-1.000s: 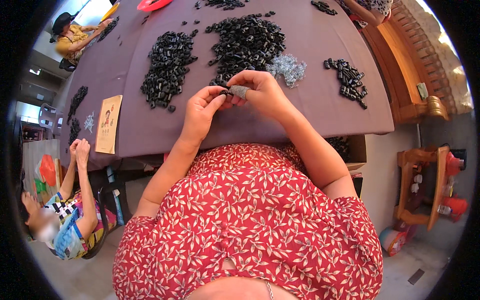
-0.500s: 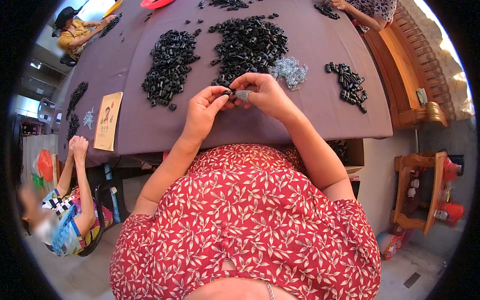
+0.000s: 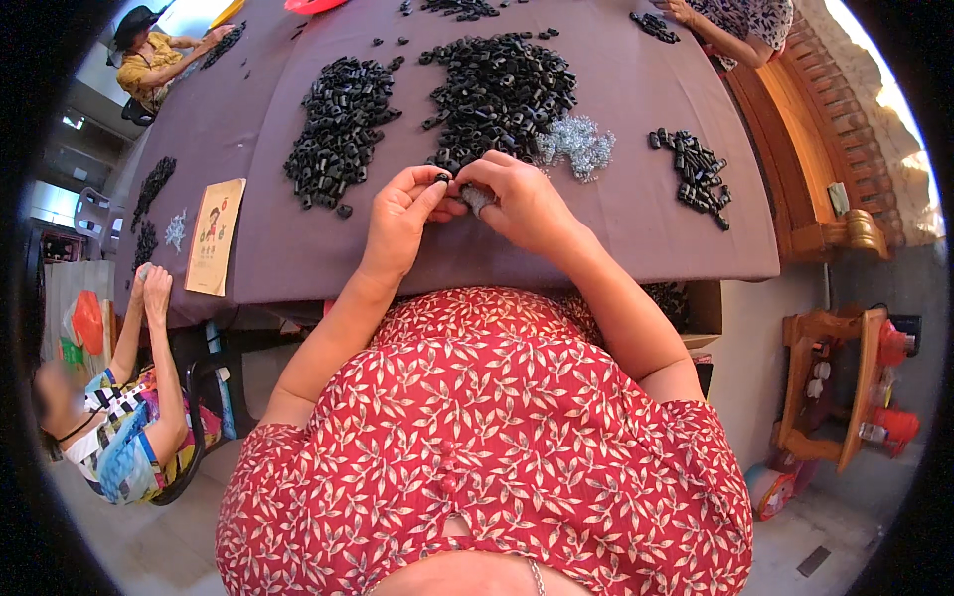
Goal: The person takes black plastic pieces and small insert pins from piles on the table, presses each pin into a plastic component by hand to assemble them, and places the assembled parts aside.
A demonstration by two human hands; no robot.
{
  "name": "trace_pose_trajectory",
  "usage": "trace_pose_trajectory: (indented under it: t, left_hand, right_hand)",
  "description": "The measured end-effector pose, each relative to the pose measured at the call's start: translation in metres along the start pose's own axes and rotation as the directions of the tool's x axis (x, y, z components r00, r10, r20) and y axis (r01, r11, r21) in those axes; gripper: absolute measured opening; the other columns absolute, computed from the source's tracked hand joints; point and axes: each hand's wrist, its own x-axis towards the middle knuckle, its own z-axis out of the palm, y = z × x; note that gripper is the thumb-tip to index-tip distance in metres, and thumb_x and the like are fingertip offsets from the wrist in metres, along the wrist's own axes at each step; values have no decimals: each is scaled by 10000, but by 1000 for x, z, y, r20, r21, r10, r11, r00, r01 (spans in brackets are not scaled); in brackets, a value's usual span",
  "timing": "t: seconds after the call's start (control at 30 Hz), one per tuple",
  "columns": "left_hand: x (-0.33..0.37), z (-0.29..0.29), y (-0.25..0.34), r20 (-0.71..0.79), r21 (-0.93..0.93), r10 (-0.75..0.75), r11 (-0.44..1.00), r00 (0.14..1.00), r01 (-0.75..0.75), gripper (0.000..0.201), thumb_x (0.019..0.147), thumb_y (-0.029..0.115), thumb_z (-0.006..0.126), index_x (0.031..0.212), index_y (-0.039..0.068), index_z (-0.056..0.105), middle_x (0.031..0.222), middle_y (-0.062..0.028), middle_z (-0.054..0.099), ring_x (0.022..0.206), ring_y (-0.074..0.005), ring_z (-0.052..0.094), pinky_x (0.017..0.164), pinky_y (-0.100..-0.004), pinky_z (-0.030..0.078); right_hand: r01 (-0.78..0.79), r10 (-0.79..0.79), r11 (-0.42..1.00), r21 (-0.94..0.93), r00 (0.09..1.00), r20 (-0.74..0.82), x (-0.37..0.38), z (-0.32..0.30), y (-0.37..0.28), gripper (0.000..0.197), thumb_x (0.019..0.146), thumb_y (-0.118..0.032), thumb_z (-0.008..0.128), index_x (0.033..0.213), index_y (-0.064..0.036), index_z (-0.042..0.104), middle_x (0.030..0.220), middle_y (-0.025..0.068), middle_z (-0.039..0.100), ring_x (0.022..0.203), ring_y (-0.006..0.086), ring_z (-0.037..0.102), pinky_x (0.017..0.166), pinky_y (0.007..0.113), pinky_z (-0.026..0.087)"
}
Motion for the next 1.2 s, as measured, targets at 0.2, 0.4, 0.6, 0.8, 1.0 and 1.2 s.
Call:
trace_pose_trajectory:
  t: [0.2,0.4,0.6,0.8,1.0,1.2]
  left_hand:
    - [-1,3,2,25,44,5,999,1000,-6,166,1008,117,541,1139,23,581,992,-65,704,831,-137,695,735,-232,514]
    - [1,-2,-1,-7,-41,-20,999,1000,19,170,1011,125,539,1146,26,566,1008,-75,706,833,-145,700,734,-227,506]
    - [0,3,3,3,-34,-1,999,1000,1,163,1000,138,563,1119,28,570,979,-53,712,801,-113,691,710,-222,503]
    - [1,0,1,3,-55,-2,998,1000,2,156,1000,137,561,1115,31,572,991,-54,713,806,-110,689,709,-219,499]
    - [2,2,4,18,-71,-23,997,1000,24,162,994,90,563,1135,13,584,1042,-100,708,849,-151,696,776,-248,533]
    - [2,1,-1,64,-119,19,993,998,-11,158,967,31,589,1114,-26,598,1028,-92,695,890,-133,671,824,-262,556]
  right_hand:
    - [-81,81,997,0,996,45,-1,-2,-1,301,714,41,631,1002,-46,640,918,126,625,832,335,647,730,393,530]
    - [38,-34,988,-147,999,33,-1,3,-6,344,696,27,644,1032,-46,626,936,132,631,839,349,643,724,410,524]
    - [-153,149,985,79,988,50,0,2,5,350,680,36,639,1021,-40,622,931,135,632,849,347,648,726,408,526]
    - [15,-14,988,-156,1000,3,-2,6,-1,400,710,109,600,1085,-24,645,939,82,654,824,184,647,699,292,517]
    - [-150,213,903,403,970,-118,-4,12,14,332,791,116,569,1093,11,661,993,58,690,811,124,640,681,257,521]
    - [-275,326,737,618,945,32,3,6,11,210,906,32,601,1099,1,678,850,26,695,731,61,612,660,207,501]
